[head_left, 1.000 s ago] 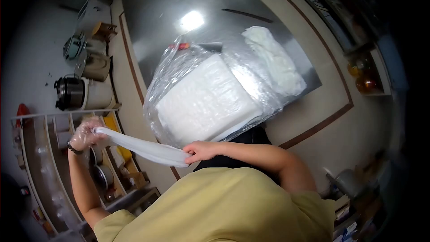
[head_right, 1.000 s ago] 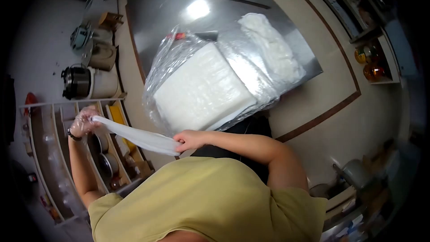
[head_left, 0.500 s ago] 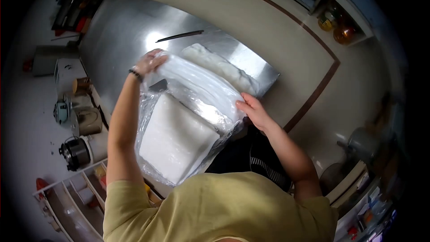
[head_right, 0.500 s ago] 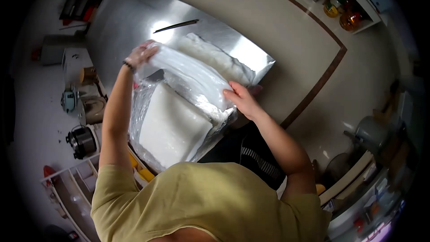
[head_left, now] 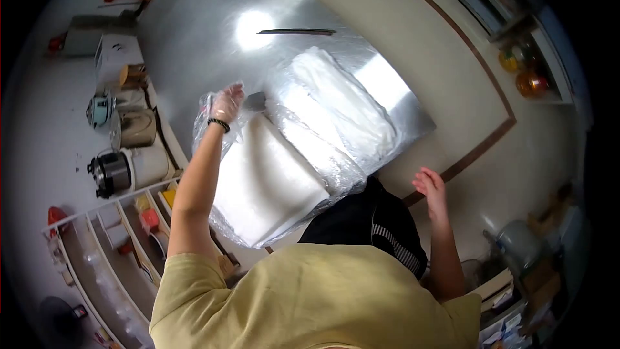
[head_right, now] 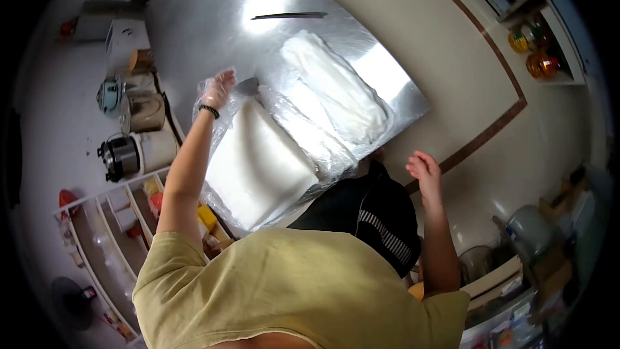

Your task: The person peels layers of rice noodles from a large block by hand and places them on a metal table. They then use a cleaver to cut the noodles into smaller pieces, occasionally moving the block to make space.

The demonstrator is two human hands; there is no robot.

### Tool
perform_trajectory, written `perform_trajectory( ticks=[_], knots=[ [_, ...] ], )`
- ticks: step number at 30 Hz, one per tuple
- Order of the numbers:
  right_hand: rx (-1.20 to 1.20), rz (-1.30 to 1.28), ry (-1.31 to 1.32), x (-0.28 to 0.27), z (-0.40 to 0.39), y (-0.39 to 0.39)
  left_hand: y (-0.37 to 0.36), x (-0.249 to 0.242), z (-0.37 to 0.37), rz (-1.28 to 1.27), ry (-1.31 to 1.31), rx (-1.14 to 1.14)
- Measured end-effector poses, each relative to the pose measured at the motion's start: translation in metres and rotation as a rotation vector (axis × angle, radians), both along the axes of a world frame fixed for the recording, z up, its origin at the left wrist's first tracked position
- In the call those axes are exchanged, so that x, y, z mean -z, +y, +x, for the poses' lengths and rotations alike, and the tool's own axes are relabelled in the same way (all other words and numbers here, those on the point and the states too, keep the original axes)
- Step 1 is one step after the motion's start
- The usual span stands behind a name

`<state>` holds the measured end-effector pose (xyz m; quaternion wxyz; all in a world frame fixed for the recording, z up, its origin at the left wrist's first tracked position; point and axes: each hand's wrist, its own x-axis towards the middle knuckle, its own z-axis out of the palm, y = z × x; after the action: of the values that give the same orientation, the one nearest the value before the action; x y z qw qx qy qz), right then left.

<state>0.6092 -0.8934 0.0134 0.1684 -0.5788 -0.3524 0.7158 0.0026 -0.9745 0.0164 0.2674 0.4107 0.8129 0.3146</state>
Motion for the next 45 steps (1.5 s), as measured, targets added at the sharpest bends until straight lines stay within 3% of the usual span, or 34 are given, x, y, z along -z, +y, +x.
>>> perform_trajectory(
  ticks=[1,3,4,5,7,10,13,14,25,29,30,37,38,41,44,45],
  knots=[
    [-0.016,-0.011,-0.03,0.002,0.001,0.001,-0.027,0.006,0.005,0.019,0.093,0.05],
    [-0.061,-0.003,-0.016,-0.007,-0.013,0.006,-0.068,0.042,0.008,0.026,0.089,-0.118],
    [-0.087,0.0,-0.009,-0.014,-0.02,0.008,-0.054,-0.03,0.073,-0.236,0.398,0.01],
    [-0.106,0.007,-0.011,-0.019,-0.028,0.01,-0.057,-0.041,0.091,-0.349,0.5,0.018],
    [-0.166,0.037,0.064,-0.029,-0.05,0.01,-0.074,-0.014,0.088,-0.299,0.509,0.028],
    [-0.282,0.104,0.082,-0.036,-0.071,0.003,-0.079,-0.013,0.102,-0.253,0.593,-0.077],
    [-0.323,0.091,0.085,-0.039,-0.075,-0.009,-0.073,-0.026,0.105,-0.323,0.516,-0.123],
    [-0.323,0.083,0.078,-0.037,-0.074,-0.013,-0.068,-0.037,0.11,-0.361,0.389,-0.236],
    [-0.26,0.109,0.003,-0.023,-0.051,-0.043,-0.049,-0.003,0.068,-0.631,0.34,-0.197],
    [-0.224,0.116,0.005,-0.023,-0.048,-0.049,-0.038,-0.013,0.072,-0.789,0.296,-0.15],
    [-0.22,0.117,0.009,-0.022,-0.047,-0.05,-0.047,0.058,0.031,-0.849,0.374,-0.059],
    [-0.21,0.125,-0.025,-0.021,-0.042,-0.057,-0.062,0.03,0.058,-0.359,0.156,-0.257],
    [-0.21,0.124,-0.029,-0.021,-0.042,-0.058,-0.061,0.009,0.07,-0.293,0.23,-0.254],
    [-0.23,0.151,-0.021,-0.018,-0.044,-0.059,-0.067,0.025,0.061,-0.277,0.293,-0.199],
    [-0.226,0.185,0.018,-0.015,-0.045,-0.06,-0.053,-0.016,0.088,-0.438,0.409,-0.183],
    [-0.227,0.186,0.017,-0.014,-0.045,-0.061,-0.062,0.035,0.051,-0.396,0.457,-0.129]
  ],
)
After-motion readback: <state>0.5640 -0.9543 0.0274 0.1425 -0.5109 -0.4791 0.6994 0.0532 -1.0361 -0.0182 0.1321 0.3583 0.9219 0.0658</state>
